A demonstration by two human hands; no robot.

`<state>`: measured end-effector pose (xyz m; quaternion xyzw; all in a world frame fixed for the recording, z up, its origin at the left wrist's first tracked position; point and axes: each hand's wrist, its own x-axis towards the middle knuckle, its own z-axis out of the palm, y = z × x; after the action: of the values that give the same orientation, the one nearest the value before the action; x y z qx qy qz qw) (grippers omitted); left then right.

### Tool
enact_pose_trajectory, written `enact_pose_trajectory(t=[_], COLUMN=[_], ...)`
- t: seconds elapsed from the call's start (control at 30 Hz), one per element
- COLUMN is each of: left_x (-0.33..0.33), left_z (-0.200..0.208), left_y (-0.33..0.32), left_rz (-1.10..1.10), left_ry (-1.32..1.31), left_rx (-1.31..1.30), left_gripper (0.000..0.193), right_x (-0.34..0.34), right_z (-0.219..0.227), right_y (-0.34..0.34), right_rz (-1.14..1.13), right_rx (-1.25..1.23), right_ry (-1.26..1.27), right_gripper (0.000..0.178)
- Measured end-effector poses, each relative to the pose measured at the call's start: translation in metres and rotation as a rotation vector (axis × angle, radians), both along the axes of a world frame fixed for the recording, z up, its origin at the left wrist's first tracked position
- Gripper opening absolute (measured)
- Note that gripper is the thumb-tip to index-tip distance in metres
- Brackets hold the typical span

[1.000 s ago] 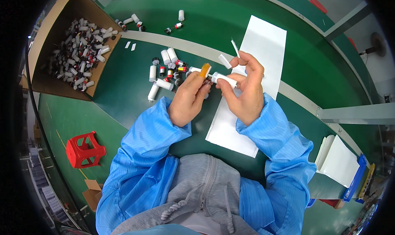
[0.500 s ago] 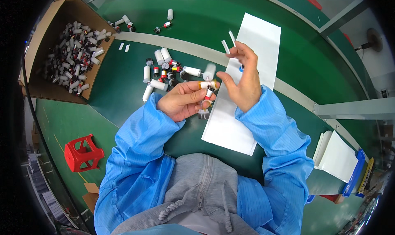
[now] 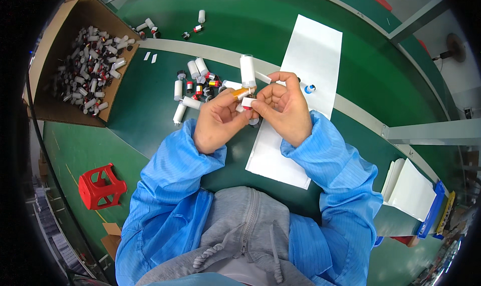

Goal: The person assembles small plastic housings by hand, inserting electronic components into them and then attaching colored caps.

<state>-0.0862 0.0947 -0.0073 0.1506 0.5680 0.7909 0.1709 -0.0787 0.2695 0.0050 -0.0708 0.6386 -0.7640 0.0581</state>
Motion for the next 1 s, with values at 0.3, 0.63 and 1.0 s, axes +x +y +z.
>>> enact_pose_trajectory(t=[0.3, 0.63, 1.0], left_x=[-0.001, -0.085, -0.070], left_z=[-0.005, 0.021, 0.021], left_y=[-0.004, -0.017, -0.038], left_rz=[-0.044, 0.471, 0.184], left_ry=[-0.007, 0.693, 1.065], left_rx=[-0.009, -0.629, -1.318], left_gripper=[0.026, 0.044, 0.032], right_x=[-0.007, -0.017, -0.017], right_z=[-0.003, -0.007, -0.005], right_y=[0.009, 0.015, 0.016], right_rz=[-0.109, -0.156, -0.120], right_rx=[0.383, 0.318, 0.558], right_ry=[0.047, 0.008, 0.351], right_gripper=[0.073, 0.060, 0.064])
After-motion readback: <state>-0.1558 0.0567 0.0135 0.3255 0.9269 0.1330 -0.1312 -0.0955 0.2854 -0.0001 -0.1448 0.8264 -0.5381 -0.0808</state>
